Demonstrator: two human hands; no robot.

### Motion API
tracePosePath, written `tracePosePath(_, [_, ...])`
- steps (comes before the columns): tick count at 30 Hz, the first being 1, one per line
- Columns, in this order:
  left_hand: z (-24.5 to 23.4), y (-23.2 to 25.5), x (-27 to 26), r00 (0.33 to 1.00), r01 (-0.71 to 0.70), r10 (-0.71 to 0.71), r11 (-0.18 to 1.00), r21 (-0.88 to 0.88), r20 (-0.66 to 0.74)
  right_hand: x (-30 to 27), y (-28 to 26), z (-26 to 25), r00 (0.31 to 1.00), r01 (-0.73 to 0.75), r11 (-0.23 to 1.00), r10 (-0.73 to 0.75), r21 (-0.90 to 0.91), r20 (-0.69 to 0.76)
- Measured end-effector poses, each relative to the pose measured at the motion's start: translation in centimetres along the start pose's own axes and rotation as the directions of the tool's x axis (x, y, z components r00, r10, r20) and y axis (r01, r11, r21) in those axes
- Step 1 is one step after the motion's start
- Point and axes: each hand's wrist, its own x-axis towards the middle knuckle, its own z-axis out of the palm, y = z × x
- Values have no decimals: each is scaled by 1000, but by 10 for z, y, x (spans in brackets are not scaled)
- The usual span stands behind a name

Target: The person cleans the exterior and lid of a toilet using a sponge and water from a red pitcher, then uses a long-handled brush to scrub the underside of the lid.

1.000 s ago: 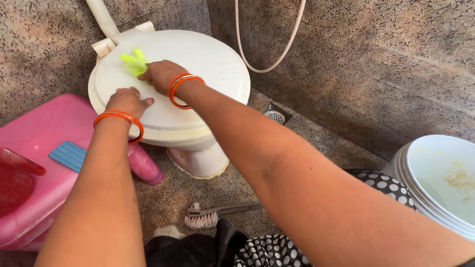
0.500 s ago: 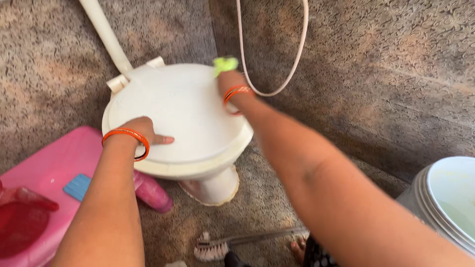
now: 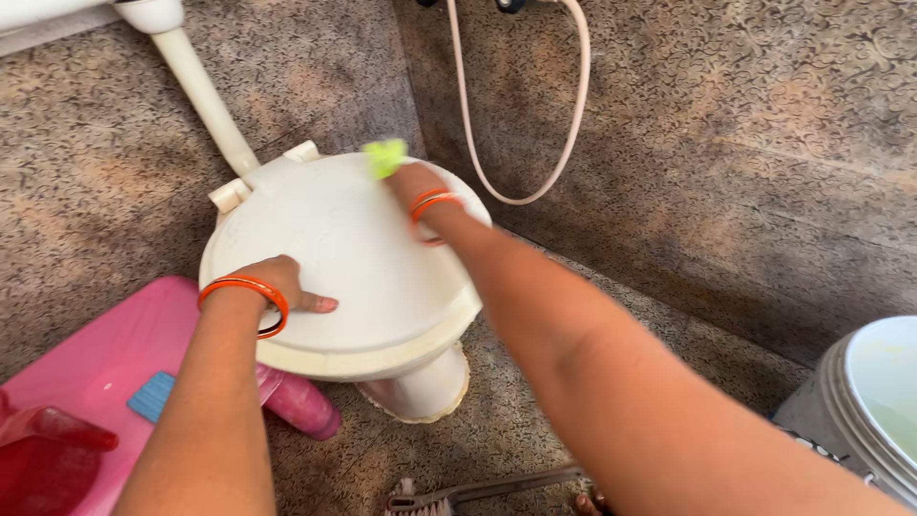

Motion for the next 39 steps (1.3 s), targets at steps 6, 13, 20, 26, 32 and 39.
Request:
tracePosePath(6, [3, -2, 3, 1000, -3, 2, 999, -41, -22, 8, 23, 4, 1000, -3, 989, 2, -146, -9])
tracePosePath(13, [2, -2, 4, 999, -44, 44, 999, 17, 7, -13, -112, 79, 871, 475, 877, -480, 67, 109])
tracePosePath(20, [-3, -1, 3, 998, -43, 41, 998, 48, 46, 29, -53, 49, 985, 111, 994, -111, 8, 130])
tracePosePath(26, [-9, 1, 3, 997, -14, 11, 999, 47, 76, 61, 66, 11, 996, 84, 978, -82, -192, 15])
tracePosePath(32, [-15, 12, 17, 997, 41, -40, 999, -8, 70, 90, 3, 83, 987, 132, 981, -143, -139, -71])
tracePosePath(39, [-23, 17, 28, 1000, 10, -10, 1000, -18, -20, 56, -88, 99, 961, 272, 962, -270, -23, 55])
